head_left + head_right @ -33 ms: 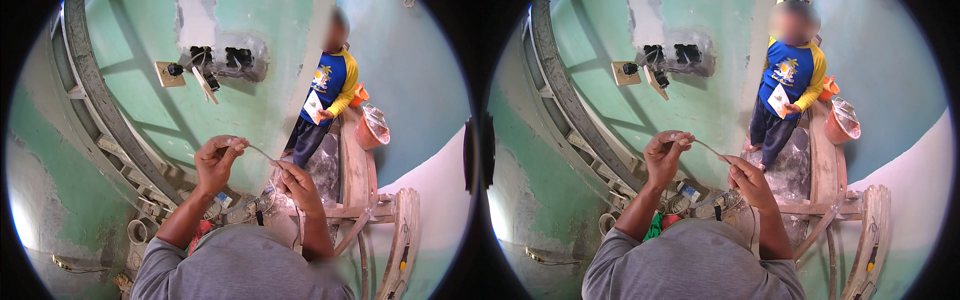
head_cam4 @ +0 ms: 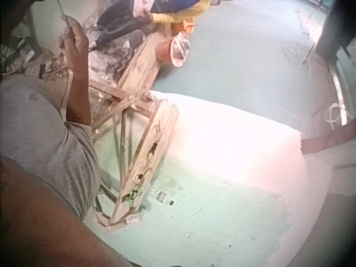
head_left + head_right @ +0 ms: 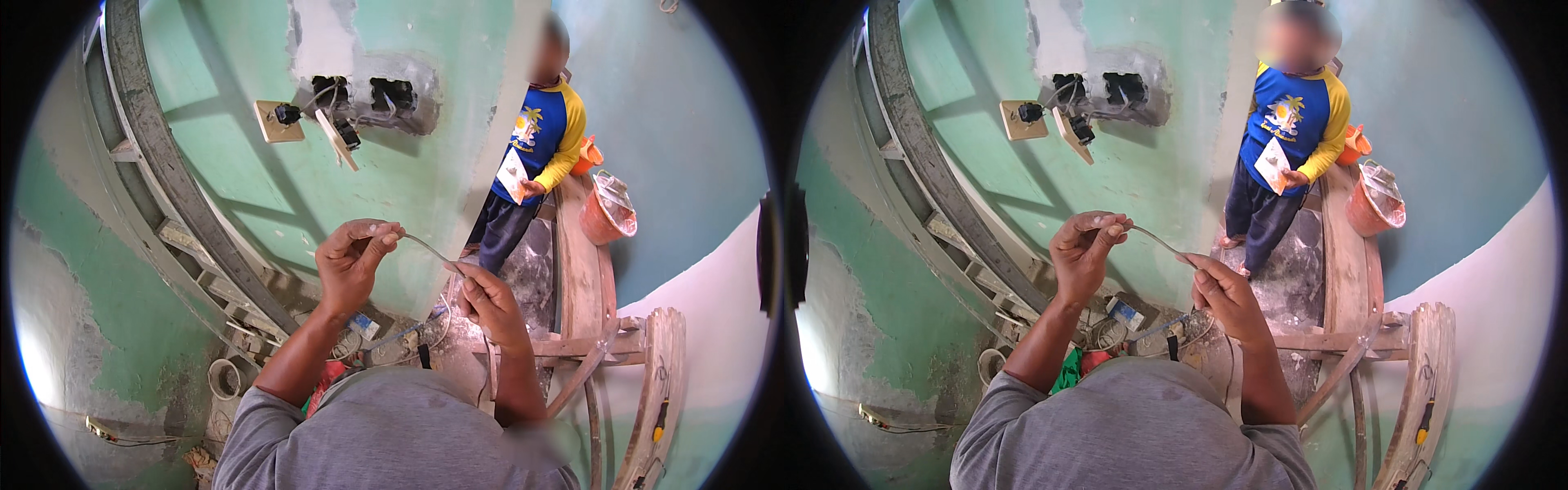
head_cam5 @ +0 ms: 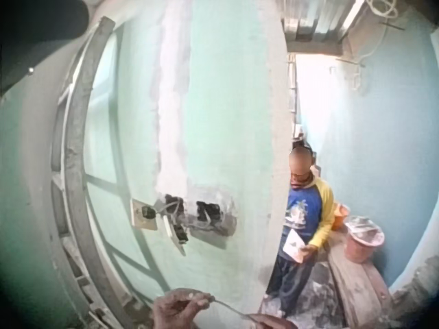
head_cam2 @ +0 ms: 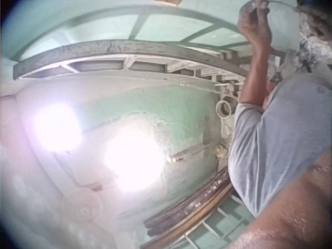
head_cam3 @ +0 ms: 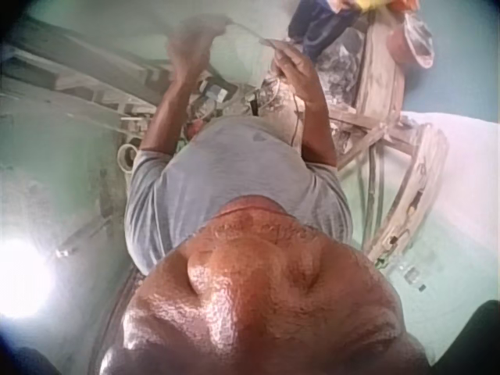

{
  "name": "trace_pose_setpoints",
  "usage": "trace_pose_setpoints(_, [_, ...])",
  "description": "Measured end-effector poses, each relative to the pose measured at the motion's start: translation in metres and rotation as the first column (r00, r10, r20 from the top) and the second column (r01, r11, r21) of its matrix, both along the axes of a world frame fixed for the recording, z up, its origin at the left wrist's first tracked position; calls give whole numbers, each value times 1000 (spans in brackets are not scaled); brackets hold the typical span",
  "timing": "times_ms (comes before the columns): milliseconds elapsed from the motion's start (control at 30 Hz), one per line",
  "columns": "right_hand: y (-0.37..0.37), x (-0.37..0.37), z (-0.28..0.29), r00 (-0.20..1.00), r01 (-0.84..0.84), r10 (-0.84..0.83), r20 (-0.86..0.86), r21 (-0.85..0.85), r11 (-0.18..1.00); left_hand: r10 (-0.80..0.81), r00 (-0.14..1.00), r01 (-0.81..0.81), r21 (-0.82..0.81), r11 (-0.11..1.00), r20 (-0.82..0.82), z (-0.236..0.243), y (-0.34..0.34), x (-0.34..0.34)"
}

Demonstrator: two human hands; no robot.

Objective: The person installs electrical switches into wall cutouts by connecting wires to terminals and securing the devices. Another person is visible in the background holding a putty knife and observing.

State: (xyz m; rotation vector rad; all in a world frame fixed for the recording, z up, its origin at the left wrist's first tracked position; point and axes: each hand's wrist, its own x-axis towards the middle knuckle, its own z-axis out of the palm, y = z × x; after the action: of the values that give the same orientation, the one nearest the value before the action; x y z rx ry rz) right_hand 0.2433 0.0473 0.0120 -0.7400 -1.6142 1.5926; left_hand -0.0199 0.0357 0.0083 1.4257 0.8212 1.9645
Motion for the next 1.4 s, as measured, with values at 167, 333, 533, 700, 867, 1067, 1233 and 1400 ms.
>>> trace_pose_setpoints(167, [11,-6,5,947,318,-316,-50,270,909,306,822,-266,151,952,-481,33,11,-21])
trace_pose_setpoints(333, [40,-41,46,758,606,-633,-156,526,597,654,472,-517,415,749,-591,80,27,-45])
trace_pose_setpoints(533, [58,-90,67,706,635,-685,-180,589,499,820,34,-550,674,493,-571,125,54,-56])
trace_pose_setpoints(700, [68,-119,65,663,655,-713,-230,638,404,793,-17,-583,650,487,-609,128,61,-56])
trace_pose_setpoints(867, [77,-137,56,677,677,-673,-296,609,413,776,-20,-593,632,499,-631,128,62,-65])
trace_pose_setpoints(1067, [75,-140,55,713,671,-670,-207,478,566,771,44,-575,615,540,-635,127,64,-66])
trace_pose_setpoints(1233, [78,-140,54,711,677,-661,-239,488,551,780,123,-573,598,561,-614,123,70,-66])
trace_pose_setpoints(1400, [77,-142,52,722,681,-638,-266,435,589,753,131,-539,591,600,-644,120,79,-64])
